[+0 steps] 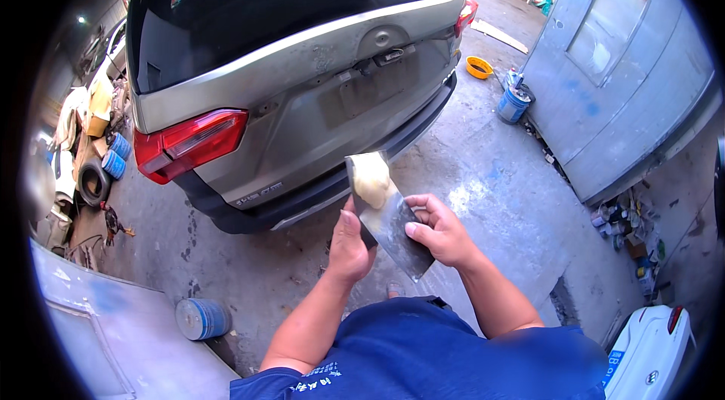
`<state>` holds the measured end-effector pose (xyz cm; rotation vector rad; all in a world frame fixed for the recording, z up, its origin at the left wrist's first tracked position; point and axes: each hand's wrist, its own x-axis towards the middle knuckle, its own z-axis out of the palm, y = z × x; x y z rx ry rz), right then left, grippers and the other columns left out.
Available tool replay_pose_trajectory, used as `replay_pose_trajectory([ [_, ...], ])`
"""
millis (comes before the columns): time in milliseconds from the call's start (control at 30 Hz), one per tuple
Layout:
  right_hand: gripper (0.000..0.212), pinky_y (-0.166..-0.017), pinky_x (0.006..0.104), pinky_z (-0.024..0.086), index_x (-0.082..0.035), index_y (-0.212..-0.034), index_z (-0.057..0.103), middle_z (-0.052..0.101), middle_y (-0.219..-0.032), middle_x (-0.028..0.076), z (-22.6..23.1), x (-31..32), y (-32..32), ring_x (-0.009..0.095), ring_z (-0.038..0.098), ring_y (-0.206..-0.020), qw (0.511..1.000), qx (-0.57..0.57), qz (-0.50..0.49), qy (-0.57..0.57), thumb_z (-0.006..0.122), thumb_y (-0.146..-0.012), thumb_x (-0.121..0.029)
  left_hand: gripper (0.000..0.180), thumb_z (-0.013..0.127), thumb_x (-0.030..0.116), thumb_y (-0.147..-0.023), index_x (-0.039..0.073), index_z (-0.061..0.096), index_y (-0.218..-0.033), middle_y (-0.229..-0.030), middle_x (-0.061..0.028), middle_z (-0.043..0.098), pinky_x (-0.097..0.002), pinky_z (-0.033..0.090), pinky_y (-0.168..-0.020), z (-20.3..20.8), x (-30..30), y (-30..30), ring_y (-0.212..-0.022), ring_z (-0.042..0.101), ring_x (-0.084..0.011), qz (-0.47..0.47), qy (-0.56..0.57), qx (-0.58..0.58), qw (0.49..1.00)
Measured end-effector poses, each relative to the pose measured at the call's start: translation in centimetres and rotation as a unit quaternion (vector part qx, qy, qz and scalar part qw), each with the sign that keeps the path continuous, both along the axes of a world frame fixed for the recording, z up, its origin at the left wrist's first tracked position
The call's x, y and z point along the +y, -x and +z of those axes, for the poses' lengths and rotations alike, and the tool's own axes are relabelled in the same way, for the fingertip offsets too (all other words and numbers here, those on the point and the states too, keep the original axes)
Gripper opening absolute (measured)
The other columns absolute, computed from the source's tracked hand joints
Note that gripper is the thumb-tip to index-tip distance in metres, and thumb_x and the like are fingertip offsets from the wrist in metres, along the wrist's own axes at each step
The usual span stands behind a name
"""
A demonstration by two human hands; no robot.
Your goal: The person mixes a beige paste and a yellow hardener on a metal palette using a putty knife. They then apply the mixed filler to a damaged area on the rear bumper of a silver SUV, smoothing the surface with the tool.
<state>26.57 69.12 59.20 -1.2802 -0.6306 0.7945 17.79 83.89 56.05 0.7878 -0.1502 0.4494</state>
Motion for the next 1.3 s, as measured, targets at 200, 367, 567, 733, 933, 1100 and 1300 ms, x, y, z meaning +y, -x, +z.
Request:
replay_pose_trajectory([
  [200,0.043,-0.085,0.0287,0.048,0.002,-0.123,0.045,0.060,-0.106,0.010,2.8,2.2,-2.5,0.014,0.059,-0.095,0.991,0.105,0.006,-0.079,0.060,-0.083,-0.005,0.057,0.046,0.039,-0.097,-0.001,0.036,-0.137,-0.131,-0.0143,0.049,-0.0346,0.039,-0.100,-0.8,1.8,1.0,-0.118,0.048,-0.0185,0.130,-0.301,0.053,0.943],
  [367,0.041,-0.086,0.0273,0.046,0.002,-0.123,0.048,0.059,-0.104,0.007,6.3,1.0,-4.7,0.013,0.057,-0.096,0.987,-0.082,0.015,-0.137,0.057,-0.084,-0.001,0.054,0.044,0.037,-0.096,0.005,0.036,-0.139,-0.129,-0.0178,0.050,-0.0403,0.053,-0.079,-0.1,4.6,2.3,-0.108,0.057,-0.0314,-0.122,-0.019,0.130,0.984],
  [567,0.040,-0.094,0.0363,0.045,-0.005,-0.111,0.060,0.053,-0.120,0.014,8.0,3.2,-1.8,0.028,0.053,-0.112,0.888,-0.395,0.194,-0.135,0.055,-0.073,0.010,0.064,0.042,0.048,-0.094,0.005,0.029,-0.141,-0.132,-0.0231,0.045,-0.0537,0.052,-0.073,-1.6,4.4,4.6,-0.103,0.057,-0.0457,-0.301,0.216,-0.033,0.928],
  [733,0.043,-0.092,0.0374,0.046,-0.004,-0.109,0.062,0.057,-0.114,0.015,5.8,3.9,-3.8,0.029,0.054,-0.110,0.875,-0.462,0.143,0.007,0.056,-0.069,0.006,0.065,0.039,0.051,-0.094,0.005,0.030,-0.141,-0.134,-0.0214,0.044,-0.0550,0.051,-0.073,-1.9,4.2,4.8,-0.107,0.054,-0.0457,-0.279,0.239,-0.004,0.930],
  [933,0.038,-0.090,0.0384,0.046,-0.006,-0.109,0.064,0.060,-0.110,0.014,5.4,5.5,-2.0,0.030,0.056,-0.106,0.832,-0.544,-0.094,0.054,0.057,-0.073,0.004,0.068,0.044,0.054,-0.092,0.007,0.032,-0.140,-0.132,-0.0122,0.047,-0.0478,0.046,-0.091,-0.3,3.0,3.3,-0.118,0.050,-0.0313,-0.025,0.135,0.038,0.990],
  [1100,0.042,-0.089,0.0389,0.047,-0.006,-0.110,0.064,0.062,-0.105,0.015,2.7,5.4,0.7,0.031,0.059,-0.100,0.817,-0.571,0.008,0.078,0.054,-0.071,0.006,0.071,0.045,0.054,-0.092,0.005,0.030,-0.142,-0.129,-0.0071,0.048,-0.0367,0.043,-0.094,-1.2,3.8,2.9,-0.114,0.050,-0.0195,0.107,0.026,0.064,0.992],
  [1300,0.040,-0.087,0.0392,0.047,-0.005,-0.108,0.064,0.062,-0.106,0.015,4.4,6.9,2.1,0.031,0.058,-0.099,0.839,-0.540,0.019,0.055,0.053,-0.072,0.007,0.067,0.040,0.052,-0.095,0.003,0.033,-0.139,-0.126,-0.0096,0.051,-0.0348,0.046,-0.089,-2.3,3.7,2.9,-0.106,0.055,-0.0204,0.200,-0.070,0.081,0.974],
])
